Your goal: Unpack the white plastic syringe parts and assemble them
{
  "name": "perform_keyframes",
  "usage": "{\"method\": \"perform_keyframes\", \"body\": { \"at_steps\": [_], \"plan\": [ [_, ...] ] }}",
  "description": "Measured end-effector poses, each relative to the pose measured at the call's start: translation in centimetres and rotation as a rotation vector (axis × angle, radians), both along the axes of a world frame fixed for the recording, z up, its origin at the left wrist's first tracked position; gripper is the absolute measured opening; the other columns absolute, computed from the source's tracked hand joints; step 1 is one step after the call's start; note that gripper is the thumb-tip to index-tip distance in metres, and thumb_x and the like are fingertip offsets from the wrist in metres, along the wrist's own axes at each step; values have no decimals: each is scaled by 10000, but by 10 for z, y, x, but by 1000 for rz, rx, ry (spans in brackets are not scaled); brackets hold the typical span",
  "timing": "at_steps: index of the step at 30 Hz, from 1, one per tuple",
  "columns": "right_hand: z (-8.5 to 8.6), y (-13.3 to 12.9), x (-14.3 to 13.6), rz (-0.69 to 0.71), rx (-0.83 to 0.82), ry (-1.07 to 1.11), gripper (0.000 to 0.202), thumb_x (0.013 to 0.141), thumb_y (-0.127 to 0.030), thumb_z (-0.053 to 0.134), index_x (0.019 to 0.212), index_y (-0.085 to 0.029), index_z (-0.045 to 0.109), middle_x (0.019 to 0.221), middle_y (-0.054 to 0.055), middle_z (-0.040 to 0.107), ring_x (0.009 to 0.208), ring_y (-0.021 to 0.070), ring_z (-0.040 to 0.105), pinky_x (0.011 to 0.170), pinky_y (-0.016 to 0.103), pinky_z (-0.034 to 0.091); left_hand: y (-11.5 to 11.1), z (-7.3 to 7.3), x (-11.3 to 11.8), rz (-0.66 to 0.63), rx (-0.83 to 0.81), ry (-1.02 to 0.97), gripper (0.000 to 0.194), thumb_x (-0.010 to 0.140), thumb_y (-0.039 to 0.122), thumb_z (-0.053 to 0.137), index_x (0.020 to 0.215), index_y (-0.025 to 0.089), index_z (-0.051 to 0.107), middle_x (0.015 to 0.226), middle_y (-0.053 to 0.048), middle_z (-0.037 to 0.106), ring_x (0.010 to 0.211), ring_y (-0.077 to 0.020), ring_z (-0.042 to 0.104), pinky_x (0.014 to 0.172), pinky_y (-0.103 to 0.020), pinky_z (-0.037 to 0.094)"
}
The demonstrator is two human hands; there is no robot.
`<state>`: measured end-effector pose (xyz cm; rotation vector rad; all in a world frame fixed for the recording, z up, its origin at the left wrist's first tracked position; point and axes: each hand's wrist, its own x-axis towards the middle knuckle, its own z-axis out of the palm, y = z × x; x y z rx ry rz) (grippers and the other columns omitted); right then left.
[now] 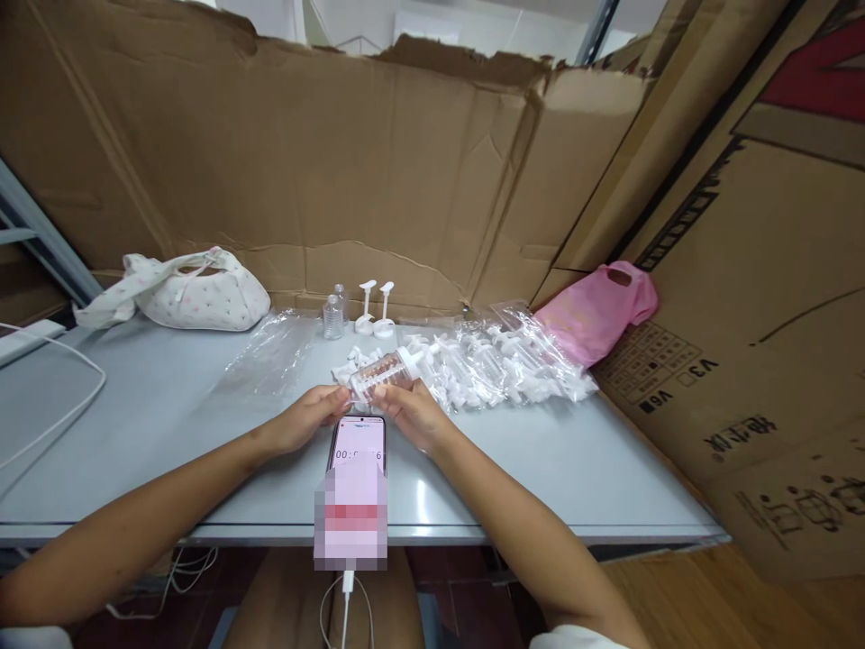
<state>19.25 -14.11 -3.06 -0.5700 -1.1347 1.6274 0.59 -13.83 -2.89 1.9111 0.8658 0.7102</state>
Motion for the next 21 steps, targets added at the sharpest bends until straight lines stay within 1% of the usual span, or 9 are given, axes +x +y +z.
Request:
{"method": "perform_keyframes", "body": {
  "at_steps": [2,4,7,9,11,14,17,19,21],
  "plan": [
    [4,-2,1,9,50,8,301,650,-208,770,930,-225,661,956,16,722,914,195,665,872,352,496,1,0,1,-119,-213,-149,512,890,630,214,595,216,277,481,64,240,448,-98,215,485,-253,237],
    [7,-3,2,-8,75,7,314,635,-184,773,911,-238,636,964,5,714,923,195,661,867,352,489,2,0,3,-84,-222,-188,514,892,619,246,595,207,326,480,62,261,456,-98,240,499,-254,250],
    [8,-3,1,-69,60,5,323,628,-168,771,900,-249,617,948,-5,710,909,192,661,847,349,491,3,-1,3,142,17,-175,397,902,536,365,748,188,474,607,35,418,561,-114,390,579,-251,323],
    [8,-2,-1,-119,30,6,339,621,-162,772,907,-257,616,965,-10,711,908,185,660,837,336,496,4,-2,2,275,170,-114,258,872,463,477,918,209,493,685,42,452,594,-114,419,594,-245,338],
    [8,-1,-2,-150,1,1,346,618,-167,772,918,-253,624,982,-3,713,910,186,661,838,332,503,4,-3,-1,340,275,-6,245,830,392,557,996,228,480,687,56,455,574,-112,417,580,-241,335],
    [7,0,-3,-160,-28,6,345,612,-177,778,923,-232,639,970,11,715,914,193,664,858,340,509,4,-2,-3,371,384,145,219,818,330,573,997,224,505,689,49,502,579,-123,447,586,-253,343],
    [7,0,-4,-169,-72,19,334,617,-193,782,924,-212,650,952,20,717,902,193,668,878,345,511,0,3,-3,371,458,206,159,860,328,512,960,212,552,744,16,569,652,-150,500,627,-277,357],
    [6,-2,-4,-153,-66,18,328,626,-207,779,925,-211,645,956,26,719,902,200,671,874,358,514,-1,5,-2,340,391,146,230,903,364,426,826,194,561,712,4,562,666,-157,506,640,-283,364],
    [6,-4,-5,-110,-10,14,328,632,-208,777,924,-221,628,966,29,717,915,212,671,868,374,510,0,6,-1,312,214,19,399,937,418,315,684,183,515,595,12,487,591,-144,471,608,-278,362]
  ]
}}
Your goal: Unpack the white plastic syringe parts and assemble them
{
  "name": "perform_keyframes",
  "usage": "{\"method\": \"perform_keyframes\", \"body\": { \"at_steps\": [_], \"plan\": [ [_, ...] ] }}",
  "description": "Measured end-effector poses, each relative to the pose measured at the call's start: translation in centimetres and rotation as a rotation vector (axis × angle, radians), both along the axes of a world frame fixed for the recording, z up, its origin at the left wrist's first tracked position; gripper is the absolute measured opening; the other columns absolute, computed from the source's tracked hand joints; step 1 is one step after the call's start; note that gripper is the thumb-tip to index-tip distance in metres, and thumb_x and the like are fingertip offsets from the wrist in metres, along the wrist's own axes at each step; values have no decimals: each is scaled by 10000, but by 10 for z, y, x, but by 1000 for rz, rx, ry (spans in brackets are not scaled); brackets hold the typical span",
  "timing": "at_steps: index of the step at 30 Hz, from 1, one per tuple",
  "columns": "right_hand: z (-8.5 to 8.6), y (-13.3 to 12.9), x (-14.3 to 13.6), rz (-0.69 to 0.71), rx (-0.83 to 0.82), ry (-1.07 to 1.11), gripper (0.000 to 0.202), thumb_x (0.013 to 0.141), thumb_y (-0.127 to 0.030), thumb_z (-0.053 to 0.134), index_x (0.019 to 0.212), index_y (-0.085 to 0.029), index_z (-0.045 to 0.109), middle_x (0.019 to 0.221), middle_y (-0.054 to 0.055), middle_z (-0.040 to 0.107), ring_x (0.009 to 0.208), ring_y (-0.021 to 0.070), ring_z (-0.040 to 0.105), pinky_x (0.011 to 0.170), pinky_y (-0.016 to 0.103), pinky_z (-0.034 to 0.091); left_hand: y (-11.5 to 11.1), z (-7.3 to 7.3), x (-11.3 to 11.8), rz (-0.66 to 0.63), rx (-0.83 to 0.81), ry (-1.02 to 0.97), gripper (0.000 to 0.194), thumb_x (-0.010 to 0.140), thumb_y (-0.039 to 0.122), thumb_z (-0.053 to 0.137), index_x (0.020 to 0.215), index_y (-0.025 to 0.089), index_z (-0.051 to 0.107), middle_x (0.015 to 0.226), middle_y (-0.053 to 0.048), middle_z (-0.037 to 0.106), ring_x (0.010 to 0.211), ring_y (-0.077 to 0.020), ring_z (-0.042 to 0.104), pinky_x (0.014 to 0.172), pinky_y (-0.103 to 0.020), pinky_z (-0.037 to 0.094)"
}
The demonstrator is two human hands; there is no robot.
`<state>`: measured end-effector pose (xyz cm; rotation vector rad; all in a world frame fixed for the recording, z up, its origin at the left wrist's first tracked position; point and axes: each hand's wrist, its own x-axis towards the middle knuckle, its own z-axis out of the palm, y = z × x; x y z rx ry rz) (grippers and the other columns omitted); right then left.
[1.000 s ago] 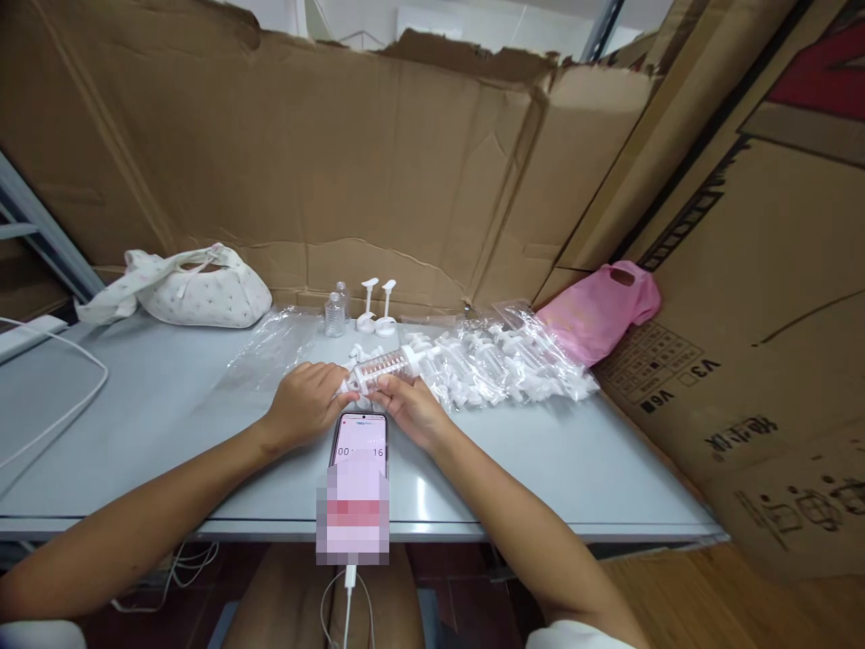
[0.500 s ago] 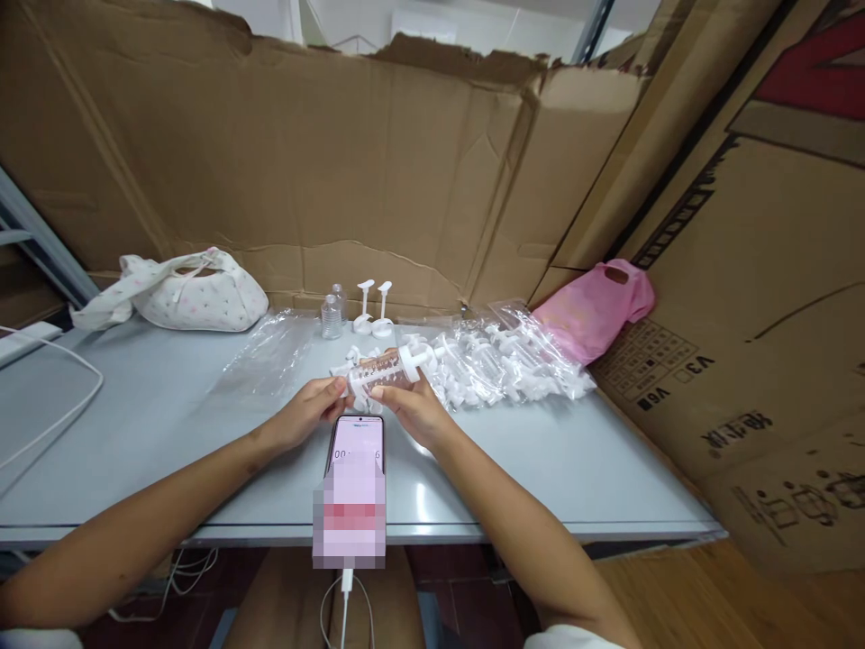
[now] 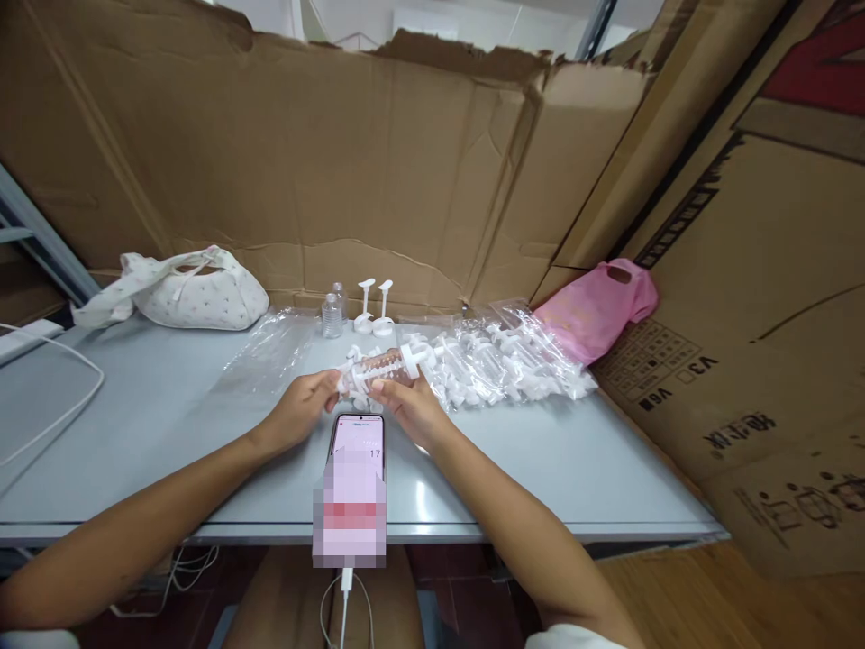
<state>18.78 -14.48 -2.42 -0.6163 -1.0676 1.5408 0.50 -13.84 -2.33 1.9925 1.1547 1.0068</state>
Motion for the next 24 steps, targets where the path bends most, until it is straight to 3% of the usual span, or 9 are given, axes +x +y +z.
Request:
{"method": "perform_keyframes", "body": {
  "at_steps": [3,6,9,12,14,18,20,24],
  "plan": [
    [1,-2,0,33,65,-10,343,631,-188,774,927,-238,608,987,21,714,930,209,665,862,369,501,4,-3,0,-50,-157,-165,488,943,481,253,642,181,492,513,30,405,507,-123,403,560,-268,349],
    [1,-1,1,-6,43,1,373,628,-173,772,951,-258,608,1011,5,714,943,195,660,843,340,510,5,-6,0,-66,-92,-191,353,921,480,371,860,183,550,650,23,515,563,-115,445,591,-256,372],
    [1,2,2,-20,25,18,360,629,-172,770,946,-256,622,996,4,716,929,191,664,846,338,516,3,-7,1,-8,-17,-128,276,843,420,558,1024,217,511,720,37,535,610,-116,475,608,-249,377],
    [0,3,1,-17,11,11,323,634,-191,770,926,-234,639,984,19,717,911,200,668,871,362,513,2,-5,0,19,-3,-75,267,813,395,600,986,205,525,722,26,561,634,-128,502,608,-256,384],
    [0,2,1,-15,4,-3,317,635,-207,774,920,-229,637,991,26,716,921,206,667,873,370,512,2,-3,-1,-2,-42,-95,261,860,442,518,876,184,557,681,11,572,617,-131,506,602,-262,389],
    [0,0,1,9,58,-11,367,636,-190,780,955,-263,614,1026,4,709,945,192,658,858,350,507,6,-4,-1,-47,-204,-189,534,917,558,294,650,162,533,498,4,498,485,-117,439,531,-262,364],
    [1,0,2,12,71,-20,350,647,-193,772,952,-257,614,1027,7,708,949,193,657,867,351,503,6,-6,0,-74,-204,-220,519,912,567,304,732,154,561,554,-1,533,500,-114,445,538,-258,370],
    [1,3,4,-34,22,-1,391,638,-182,771,989,-252,614,1045,16,708,991,211,652,877,359,508,4,-7,2,-57,-85,-203,309,843,450,547,1035,210,512,745,29,561,570,-100,462,571,-233,369]
  ]
}}
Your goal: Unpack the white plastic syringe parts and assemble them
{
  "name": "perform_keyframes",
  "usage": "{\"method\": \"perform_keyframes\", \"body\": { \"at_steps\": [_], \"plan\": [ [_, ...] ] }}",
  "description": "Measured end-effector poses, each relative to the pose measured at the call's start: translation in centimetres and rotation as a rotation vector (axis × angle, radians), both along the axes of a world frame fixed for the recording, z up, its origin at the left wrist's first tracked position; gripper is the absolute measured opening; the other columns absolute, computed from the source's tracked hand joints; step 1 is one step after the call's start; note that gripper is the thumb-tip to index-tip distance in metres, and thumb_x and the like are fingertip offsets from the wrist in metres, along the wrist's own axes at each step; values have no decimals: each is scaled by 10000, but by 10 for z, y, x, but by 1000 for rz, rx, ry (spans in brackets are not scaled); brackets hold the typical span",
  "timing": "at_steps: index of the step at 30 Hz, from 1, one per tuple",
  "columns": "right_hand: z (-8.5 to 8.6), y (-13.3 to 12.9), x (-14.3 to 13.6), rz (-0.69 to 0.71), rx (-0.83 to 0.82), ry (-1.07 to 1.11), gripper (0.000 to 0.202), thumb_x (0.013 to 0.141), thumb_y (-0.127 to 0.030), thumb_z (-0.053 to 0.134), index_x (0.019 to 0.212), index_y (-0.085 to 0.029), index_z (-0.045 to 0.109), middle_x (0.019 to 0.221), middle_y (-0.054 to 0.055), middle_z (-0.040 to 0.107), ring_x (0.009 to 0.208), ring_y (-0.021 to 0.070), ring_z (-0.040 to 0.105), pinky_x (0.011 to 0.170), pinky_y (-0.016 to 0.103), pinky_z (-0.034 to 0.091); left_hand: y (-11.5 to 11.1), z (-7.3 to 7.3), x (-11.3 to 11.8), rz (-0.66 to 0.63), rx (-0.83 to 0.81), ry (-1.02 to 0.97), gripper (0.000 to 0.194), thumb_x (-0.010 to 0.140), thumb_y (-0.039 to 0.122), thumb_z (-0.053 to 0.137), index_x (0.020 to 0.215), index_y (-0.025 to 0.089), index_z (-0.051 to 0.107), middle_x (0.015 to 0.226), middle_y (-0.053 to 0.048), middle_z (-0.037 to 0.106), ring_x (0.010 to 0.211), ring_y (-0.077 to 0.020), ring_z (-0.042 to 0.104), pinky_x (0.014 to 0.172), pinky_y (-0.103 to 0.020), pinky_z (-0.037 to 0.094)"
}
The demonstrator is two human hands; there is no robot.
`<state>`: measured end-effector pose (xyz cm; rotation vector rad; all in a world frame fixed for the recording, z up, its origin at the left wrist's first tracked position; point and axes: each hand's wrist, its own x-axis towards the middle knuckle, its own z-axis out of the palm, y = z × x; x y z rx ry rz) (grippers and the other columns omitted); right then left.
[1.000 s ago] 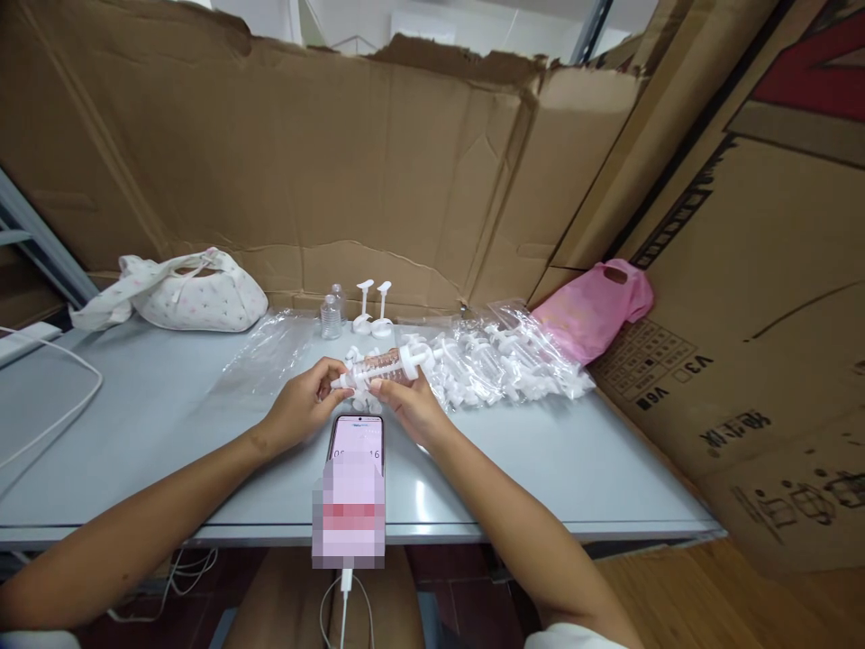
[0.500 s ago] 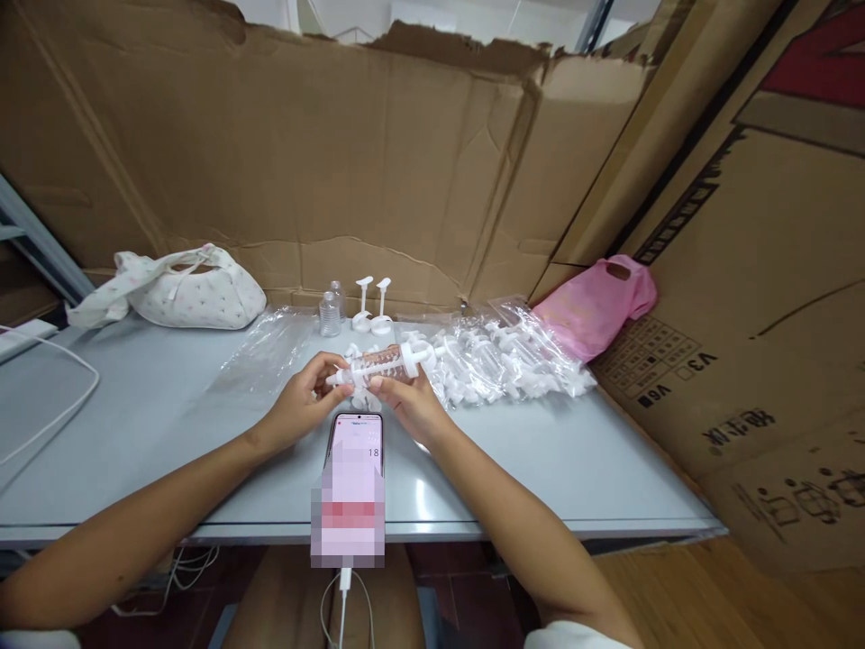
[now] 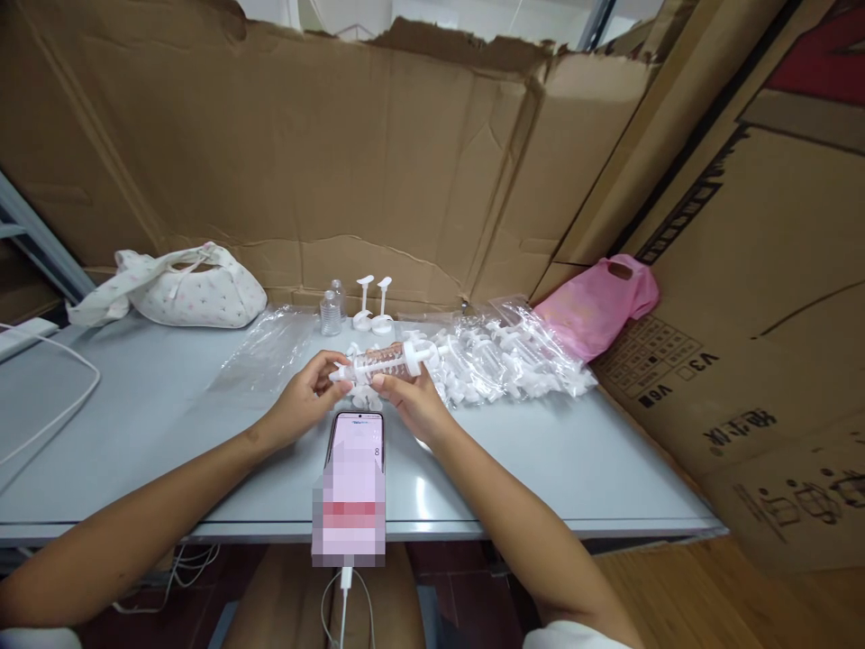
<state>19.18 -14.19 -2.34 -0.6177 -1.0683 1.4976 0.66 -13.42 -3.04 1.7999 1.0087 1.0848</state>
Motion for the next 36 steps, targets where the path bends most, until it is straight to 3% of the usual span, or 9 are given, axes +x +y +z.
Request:
{"method": "perform_keyframes", "body": {
  "at_steps": [5,9,12,15,19,22,29,32,36],
  "plan": [
    [-1,0,0,-13,-25,-22,387,628,-210,784,982,-244,633,1031,28,714,1014,222,649,898,370,506,0,3,-3,18,16,85,216,845,393,552,941,200,534,711,24,566,615,-122,486,609,-250,381],
    [-2,0,0,11,-7,-50,356,642,-233,778,971,-232,642,1032,33,710,992,217,654,908,375,504,3,4,-5,-63,-47,81,405,928,476,356,710,177,520,665,-4,575,590,-124,481,626,-270,396],
    [-2,1,0,3,-6,-33,356,637,-209,776,965,-236,642,1047,29,710,1020,220,647,905,365,505,4,1,-4,-70,-49,62,338,922,470,383,843,184,543,696,7,575,586,-118,490,618,-266,402],
    [-2,1,0,-18,-12,8,395,627,-182,780,987,-252,632,1062,20,710,1019,219,651,900,370,509,3,-2,-2,-10,3,79,288,847,397,557,1068,224,495,747,38,558,572,-103,473,582,-245,384],
    [-2,0,-1,-31,-38,-4,386,629,-187,781,985,-238,640,1046,27,713,995,220,659,887,368,518,2,0,-4,34,38,107,270,811,362,607,1016,211,516,763,25,576,611,-110,489,606,-250,390],
    [-1,0,-1,-29,-34,-13,325,640,-200,779,937,-230,651,1029,32,716,974,214,664,877,364,524,2,4,-4,-37,-19,79,242,858,427,532,891,187,549,709,10,589,618,-121,498,620,-260,399],
    [1,-1,1,-20,2,-6,418,624,-192,782,1007,-261,627,1058,21,712,1044,227,640,911,388,506,6,6,-1,-72,-290,-27,542,901,567,271,638,168,527,445,6,479,457,-118,426,519,-262,336],
    [3,1,3,-65,3,-11,392,630,-208,774,989,-258,626,1031,10,715,1017,222,648,923,392,498,7,5,-3,9,-155,68,448,901,510,328,724,171,562,560,-6,551,538,-137,489,563,-270,387],
    [5,2,7,-107,-4,12,303,637,-228,769,906,-244,631,961,3,722,951,217,664,919,397,494,10,1,-7,192,282,489,235,842,368,530,974,216,651,920,-39,640,839,-203,575,770,-339,447]
  ]
}}
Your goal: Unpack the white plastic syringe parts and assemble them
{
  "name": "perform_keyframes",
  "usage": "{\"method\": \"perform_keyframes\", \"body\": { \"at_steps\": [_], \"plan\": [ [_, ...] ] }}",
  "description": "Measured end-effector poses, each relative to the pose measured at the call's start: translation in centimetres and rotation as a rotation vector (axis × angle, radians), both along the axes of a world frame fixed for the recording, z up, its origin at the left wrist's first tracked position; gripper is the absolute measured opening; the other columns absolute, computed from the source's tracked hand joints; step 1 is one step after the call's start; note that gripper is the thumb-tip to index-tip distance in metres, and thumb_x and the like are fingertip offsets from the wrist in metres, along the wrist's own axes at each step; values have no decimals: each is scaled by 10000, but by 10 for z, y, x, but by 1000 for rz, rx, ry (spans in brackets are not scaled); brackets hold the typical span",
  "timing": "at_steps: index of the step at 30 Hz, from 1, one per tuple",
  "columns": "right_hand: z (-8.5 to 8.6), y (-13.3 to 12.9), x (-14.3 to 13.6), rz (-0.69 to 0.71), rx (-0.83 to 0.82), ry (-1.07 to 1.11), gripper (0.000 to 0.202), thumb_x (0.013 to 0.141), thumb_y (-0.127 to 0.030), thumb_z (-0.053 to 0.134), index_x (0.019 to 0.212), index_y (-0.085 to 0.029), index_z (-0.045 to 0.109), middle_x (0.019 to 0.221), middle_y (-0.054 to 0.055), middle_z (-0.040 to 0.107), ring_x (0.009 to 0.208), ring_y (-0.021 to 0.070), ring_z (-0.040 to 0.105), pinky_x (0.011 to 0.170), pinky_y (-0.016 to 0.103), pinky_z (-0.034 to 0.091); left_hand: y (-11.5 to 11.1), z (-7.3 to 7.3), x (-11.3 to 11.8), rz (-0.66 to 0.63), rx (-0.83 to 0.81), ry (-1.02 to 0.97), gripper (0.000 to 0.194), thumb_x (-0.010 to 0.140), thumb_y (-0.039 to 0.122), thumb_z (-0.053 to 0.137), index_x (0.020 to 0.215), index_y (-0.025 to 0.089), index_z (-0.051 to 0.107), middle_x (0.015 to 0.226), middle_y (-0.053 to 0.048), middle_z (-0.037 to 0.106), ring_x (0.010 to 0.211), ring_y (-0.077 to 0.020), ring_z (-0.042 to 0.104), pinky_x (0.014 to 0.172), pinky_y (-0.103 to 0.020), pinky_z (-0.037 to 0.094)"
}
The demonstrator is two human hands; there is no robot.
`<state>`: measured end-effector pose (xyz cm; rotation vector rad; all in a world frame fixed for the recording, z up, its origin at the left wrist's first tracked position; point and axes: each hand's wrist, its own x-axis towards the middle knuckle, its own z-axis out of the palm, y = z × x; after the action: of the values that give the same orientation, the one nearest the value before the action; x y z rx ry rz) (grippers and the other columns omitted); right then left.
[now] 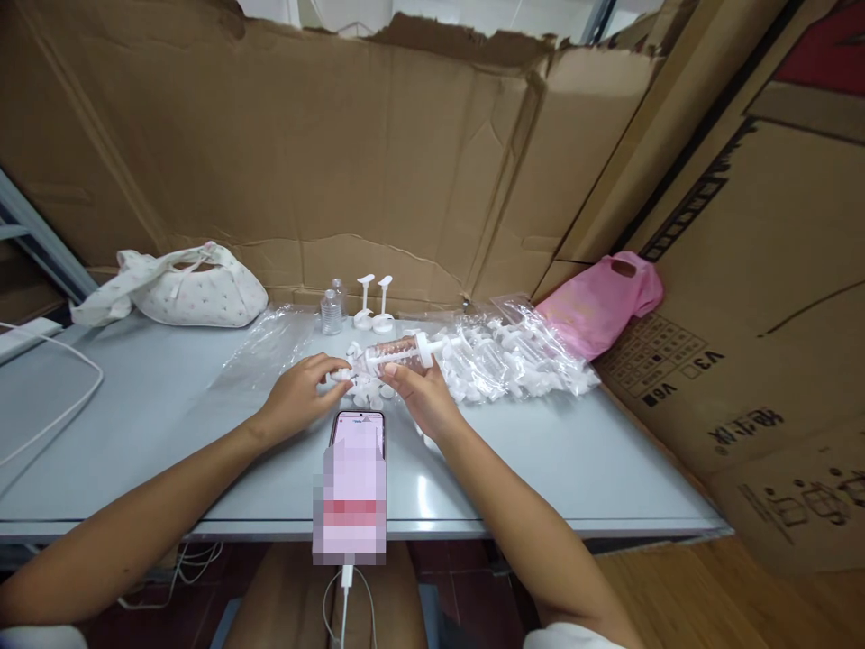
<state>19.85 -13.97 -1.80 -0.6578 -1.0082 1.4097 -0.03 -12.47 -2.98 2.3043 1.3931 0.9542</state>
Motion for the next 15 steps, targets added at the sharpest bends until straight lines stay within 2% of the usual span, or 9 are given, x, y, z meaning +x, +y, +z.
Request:
{"method": "perform_keyframes", "body": {
  "at_steps": [3,6,11,15],
  "plan": [
    [2,0,1,-30,-6,-4,297,632,-228,764,897,-239,630,922,0,723,915,213,668,898,391,497,7,-6,-1,8,132,191,279,842,294,556,1093,226,656,1012,-62,628,966,-236,568,856,-372,450],
    [4,0,1,-42,-4,-16,281,629,-237,760,878,-228,630,911,9,721,907,218,668,889,399,498,18,-9,-1,16,177,237,345,864,267,544,1199,219,607,1076,-68,647,1002,-247,573,890,-395,448],
    [4,1,0,-54,-16,-24,297,615,-245,768,880,-214,636,892,18,718,894,220,668,891,402,501,34,-8,1,15,216,162,403,877,253,535,1279,214,527,1242,-68,621,1108,-246,566,960,-401,422],
    [3,2,1,-60,2,-50,279,621,-271,767,860,-218,632,895,20,706,887,220,660,839,392,515,30,-6,-1,-5,161,22,348,883,295,522,1218,210,564,1207,-67,631,1028,-226,596,928,-388,438]
  ]
}}
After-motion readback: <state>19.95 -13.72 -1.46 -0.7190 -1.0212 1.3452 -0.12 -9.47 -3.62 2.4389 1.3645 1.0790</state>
